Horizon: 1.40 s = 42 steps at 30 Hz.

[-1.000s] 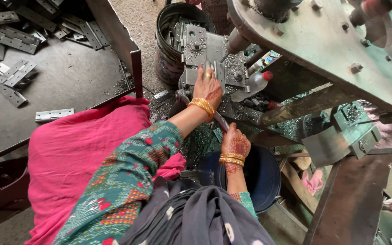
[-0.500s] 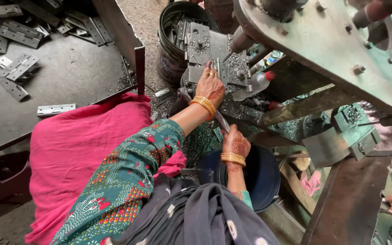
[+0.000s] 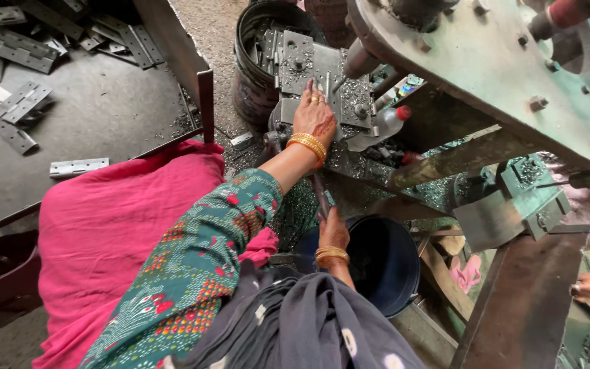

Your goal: The person repeatedly picks up small metal plates from a tray, places them into a press machine, and operates the lever to process them. After each cycle, the person removes the processed plate and places it into a bucket. The task is performed continuously throughout the clip.

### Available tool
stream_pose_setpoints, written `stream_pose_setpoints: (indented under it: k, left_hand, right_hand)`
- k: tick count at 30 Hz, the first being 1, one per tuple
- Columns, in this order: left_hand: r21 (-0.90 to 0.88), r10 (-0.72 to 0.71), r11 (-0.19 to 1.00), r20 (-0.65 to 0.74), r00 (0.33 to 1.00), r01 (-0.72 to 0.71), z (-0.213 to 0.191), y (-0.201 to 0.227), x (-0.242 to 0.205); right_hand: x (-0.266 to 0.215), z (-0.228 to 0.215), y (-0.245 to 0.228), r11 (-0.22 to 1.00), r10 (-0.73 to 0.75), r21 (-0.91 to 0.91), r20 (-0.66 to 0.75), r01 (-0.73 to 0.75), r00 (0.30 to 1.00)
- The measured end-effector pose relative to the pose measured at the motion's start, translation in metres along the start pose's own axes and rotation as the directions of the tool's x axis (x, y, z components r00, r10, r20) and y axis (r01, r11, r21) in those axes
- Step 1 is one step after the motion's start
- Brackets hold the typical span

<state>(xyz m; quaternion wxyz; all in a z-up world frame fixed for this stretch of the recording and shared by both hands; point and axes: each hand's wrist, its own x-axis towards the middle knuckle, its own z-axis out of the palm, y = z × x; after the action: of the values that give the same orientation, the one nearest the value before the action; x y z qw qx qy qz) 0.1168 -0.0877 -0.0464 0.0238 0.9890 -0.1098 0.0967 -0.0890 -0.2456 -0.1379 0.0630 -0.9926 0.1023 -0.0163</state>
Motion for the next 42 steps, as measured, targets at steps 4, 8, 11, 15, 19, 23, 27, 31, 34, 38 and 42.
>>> stream_pose_setpoints:
  k: [4, 8, 11, 15, 19, 23, 27, 31, 34, 38, 42]
  left_hand:
    - [-0.101, 0.07, 0.993, 0.11, 0.992, -0.059, -0.001, -0.01, 0.005]
    - [0.007, 0.035, 0.999, 0.135, 0.99, -0.037, 0.002, -0.014, 0.021]
    - [0.051, 0.007, 0.999, 0.069, 0.998, -0.011, 0.007, -0.014, 0.023]
    - [-0.032, -0.002, 0.999, 0.025, 1.0, 0.003, 0.011, -0.024, 0.01]
    - [-0.061, -0.023, 0.998, 0.141, 0.99, 0.032, 0.002, -0.019, 0.022]
    - [-0.026, -0.068, 0.997, 0.128, 0.989, 0.072, 0.0, -0.012, 0.035]
    - [-0.105, -0.115, 0.987, 0.059, 0.992, 0.121, 0.006, -0.02, 0.022]
    - [0.02, -0.041, 0.999, 0.126, 0.991, 0.039, 0.012, -0.021, 0.029]
    - [-0.032, -0.076, 0.996, 0.164, 0.984, 0.082, 0.023, -0.01, 0.043]
    - [-0.012, -0.159, 0.987, 0.085, 0.984, 0.161, 0.025, -0.005, 0.065]
    - [-0.101, -0.118, 0.989, -0.043, 0.992, 0.113, 0.003, -0.023, 0.036]
  right_hand:
    - [0.005, -0.003, -0.004, 0.992, -0.08, 0.102, 0.033, 0.077, 0.996]
    - [0.01, -0.012, 0.001, 0.998, -0.054, -0.046, -0.021, 0.053, 0.998]
    - [0.0, -0.011, -0.008, 0.999, 0.039, -0.021, 0.026, -0.038, 0.999]
    - [-0.004, -0.012, -0.022, 0.992, 0.014, 0.123, 0.081, -0.024, 0.997]
    - [0.011, -0.029, -0.011, 1.0, 0.016, 0.001, 0.09, -0.016, 0.996]
    - [0.005, -0.029, -0.016, 0.991, 0.089, -0.102, 0.068, -0.082, 0.994]
    - [-0.006, -0.032, -0.033, 0.998, 0.052, -0.026, 0.06, -0.05, 0.997]
    - [0.017, -0.056, -0.025, 0.993, -0.046, -0.104, 0.02, 0.048, 0.999]
    - [0.015, -0.056, -0.017, 0.993, -0.045, -0.115, -0.043, 0.039, 0.998]
    - [0.001, -0.031, -0.023, 1.0, -0.001, -0.012, -0.075, 0.0, 0.997]
    - [-0.019, -0.032, -0.005, 1.0, 0.005, -0.003, -0.102, -0.006, 0.995]
